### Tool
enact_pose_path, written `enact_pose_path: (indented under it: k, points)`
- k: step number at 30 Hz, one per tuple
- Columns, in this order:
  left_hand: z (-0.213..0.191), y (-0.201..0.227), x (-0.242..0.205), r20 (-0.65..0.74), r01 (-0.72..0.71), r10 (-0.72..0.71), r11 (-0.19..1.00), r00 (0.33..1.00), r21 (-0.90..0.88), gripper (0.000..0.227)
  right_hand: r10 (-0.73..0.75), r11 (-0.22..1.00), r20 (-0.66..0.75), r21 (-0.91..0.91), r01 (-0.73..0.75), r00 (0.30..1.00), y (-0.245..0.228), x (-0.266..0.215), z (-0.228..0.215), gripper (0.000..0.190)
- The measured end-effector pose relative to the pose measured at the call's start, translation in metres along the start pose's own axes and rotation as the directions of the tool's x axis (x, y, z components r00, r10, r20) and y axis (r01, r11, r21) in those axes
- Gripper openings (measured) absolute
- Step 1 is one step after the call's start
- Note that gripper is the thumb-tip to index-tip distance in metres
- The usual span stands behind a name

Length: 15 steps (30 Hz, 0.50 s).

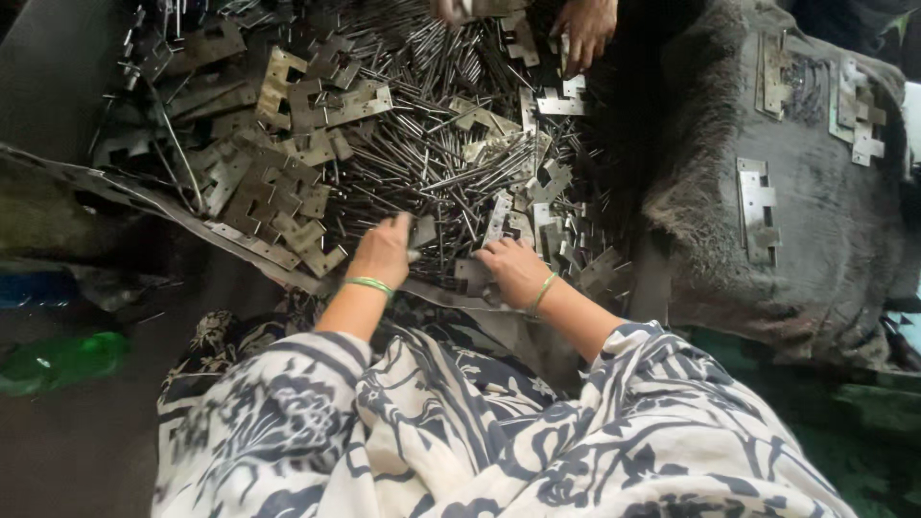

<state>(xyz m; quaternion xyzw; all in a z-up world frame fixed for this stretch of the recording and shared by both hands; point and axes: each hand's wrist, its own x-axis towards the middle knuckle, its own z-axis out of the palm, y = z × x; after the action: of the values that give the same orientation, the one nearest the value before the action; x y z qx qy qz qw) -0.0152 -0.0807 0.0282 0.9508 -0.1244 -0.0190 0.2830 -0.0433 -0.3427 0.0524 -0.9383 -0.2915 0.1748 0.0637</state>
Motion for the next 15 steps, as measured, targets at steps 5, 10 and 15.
enact_pose_path:
  k: [5,10,15]
  points:
    - [0.031,-0.013,0.007,0.122,0.068,-0.087,0.987,0.989,0.146,0.037,-0.029,0.999,0.045,-0.033,0.031,0.999,0.013,0.004,0.012,0.052]
    - [0.034,-0.018,0.012,0.015,-0.1,0.099,0.964,0.995,0.246,0.066,-0.063,0.796,-0.327,0.554,0.245,0.943,0.033,-0.015,0.002,0.049]
    - [0.031,-0.002,0.015,0.219,-0.079,-0.023,0.894,0.975,0.442,0.035,0.602,-0.256,0.088,0.963,0.087,0.794,0.052,-0.019,-0.024,0.031]
